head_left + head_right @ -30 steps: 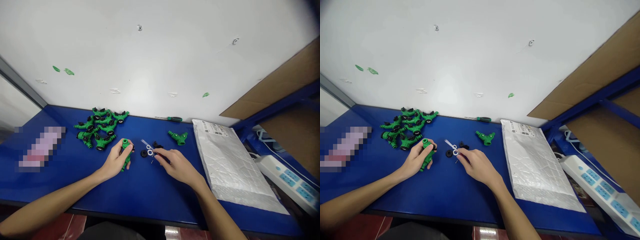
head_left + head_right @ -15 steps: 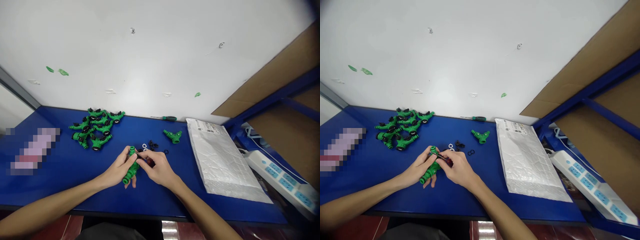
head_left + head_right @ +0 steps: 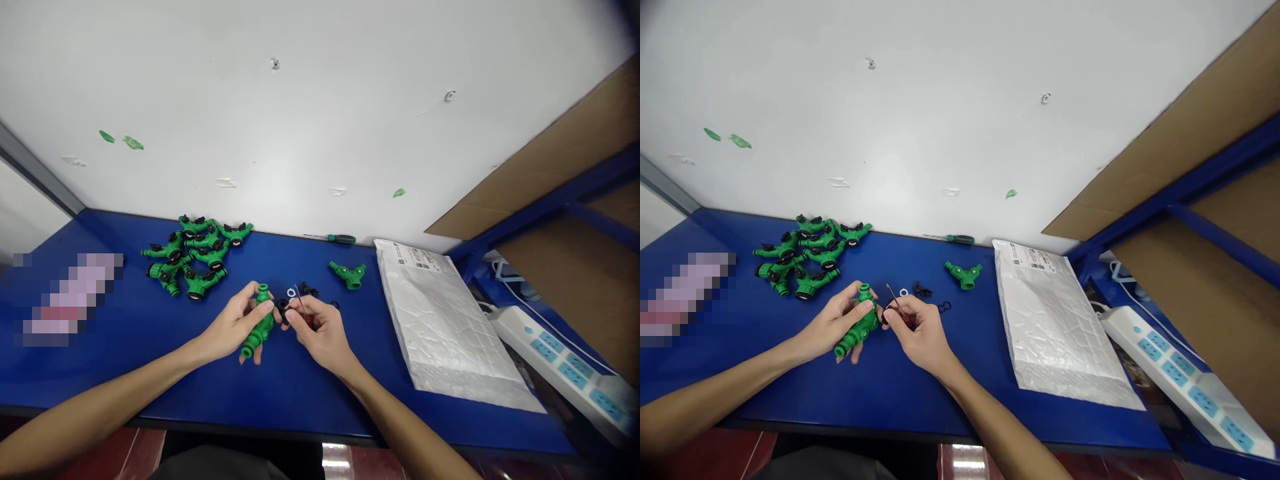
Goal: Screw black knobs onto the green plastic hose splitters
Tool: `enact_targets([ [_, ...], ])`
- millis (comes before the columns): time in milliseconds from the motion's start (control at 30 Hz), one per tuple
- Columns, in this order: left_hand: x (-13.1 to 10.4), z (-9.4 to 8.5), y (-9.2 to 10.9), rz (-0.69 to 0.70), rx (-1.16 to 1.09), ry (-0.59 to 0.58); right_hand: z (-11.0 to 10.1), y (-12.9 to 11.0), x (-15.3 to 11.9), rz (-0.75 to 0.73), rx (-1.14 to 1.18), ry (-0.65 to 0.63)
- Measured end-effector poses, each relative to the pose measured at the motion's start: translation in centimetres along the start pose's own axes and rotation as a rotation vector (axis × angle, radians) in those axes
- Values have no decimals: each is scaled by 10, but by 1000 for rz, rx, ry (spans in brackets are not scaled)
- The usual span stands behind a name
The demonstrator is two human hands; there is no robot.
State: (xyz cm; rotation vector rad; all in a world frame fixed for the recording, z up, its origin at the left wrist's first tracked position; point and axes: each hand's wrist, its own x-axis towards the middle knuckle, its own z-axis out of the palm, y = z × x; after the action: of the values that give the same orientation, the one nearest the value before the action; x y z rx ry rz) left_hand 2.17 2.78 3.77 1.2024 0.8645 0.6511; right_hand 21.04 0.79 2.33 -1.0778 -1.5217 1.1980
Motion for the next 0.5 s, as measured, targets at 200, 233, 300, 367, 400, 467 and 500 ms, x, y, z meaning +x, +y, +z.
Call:
enact_targets([
  [200,3,-15,-1,233,622,102,-11,11,9,99,304,-91],
  [233,3,-18,-2,266,754,126,-13,13,10,105,320,-96],
  [300,1,-21,-5,280,966,181,-14,14,11,108,317,-96],
  [367,-2,-22,-7,275,1108,236,-14,14,11,101,284,-96],
  [400,-3,-22,-6,281,1147,260,-13,14,11,96,262,-92],
  [467,-4,-23,-1,312,1116,273,-12,12,10,83,220,-88],
  [500,-4,-23,2,336,1051,264,-12,11,10,78,206,-86],
])
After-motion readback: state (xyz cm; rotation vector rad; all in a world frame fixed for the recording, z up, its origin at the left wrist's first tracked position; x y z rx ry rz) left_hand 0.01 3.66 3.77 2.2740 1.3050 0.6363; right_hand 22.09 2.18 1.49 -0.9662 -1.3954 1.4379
